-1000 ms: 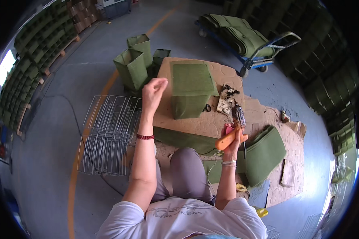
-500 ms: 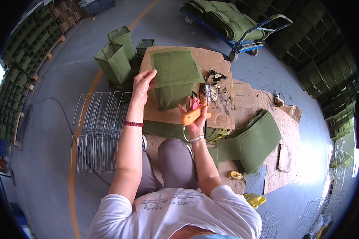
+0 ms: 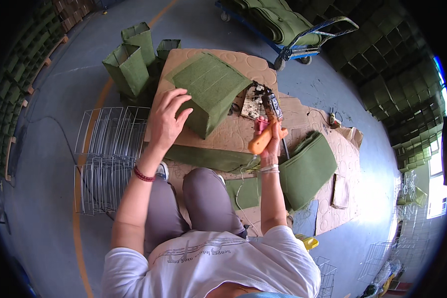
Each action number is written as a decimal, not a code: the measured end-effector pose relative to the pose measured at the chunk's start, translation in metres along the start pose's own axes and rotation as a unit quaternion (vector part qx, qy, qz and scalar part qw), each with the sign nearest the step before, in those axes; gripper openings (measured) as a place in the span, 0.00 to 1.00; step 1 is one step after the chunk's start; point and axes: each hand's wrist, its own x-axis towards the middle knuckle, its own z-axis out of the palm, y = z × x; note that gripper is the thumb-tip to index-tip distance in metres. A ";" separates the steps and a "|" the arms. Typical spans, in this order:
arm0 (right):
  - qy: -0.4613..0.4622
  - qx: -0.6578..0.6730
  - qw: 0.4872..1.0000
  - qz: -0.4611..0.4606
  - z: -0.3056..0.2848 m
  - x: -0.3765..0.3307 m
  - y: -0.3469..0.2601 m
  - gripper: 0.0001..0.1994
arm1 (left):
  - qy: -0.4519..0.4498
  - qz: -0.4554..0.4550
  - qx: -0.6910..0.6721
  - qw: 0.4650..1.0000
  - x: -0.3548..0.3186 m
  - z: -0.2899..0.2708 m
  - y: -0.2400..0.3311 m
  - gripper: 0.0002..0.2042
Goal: Glue green padded fabric covers onto metal wire frames using a hot glue gun.
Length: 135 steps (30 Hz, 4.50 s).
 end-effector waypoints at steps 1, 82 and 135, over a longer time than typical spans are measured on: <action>-0.042 -0.010 0.999 0.024 0.008 -0.004 -0.013 0.23 | -0.046 0.110 0.035 0.992 0.004 -0.001 -0.001 0.14; 0.068 -0.013 0.983 0.170 0.137 -0.109 0.036 0.20 | 0.003 0.278 0.028 0.960 -0.014 0.033 -0.029 0.11; -0.024 -0.005 0.996 0.085 0.105 -0.038 0.004 0.20 | 0.035 0.238 0.041 0.970 -0.010 0.036 -0.017 0.08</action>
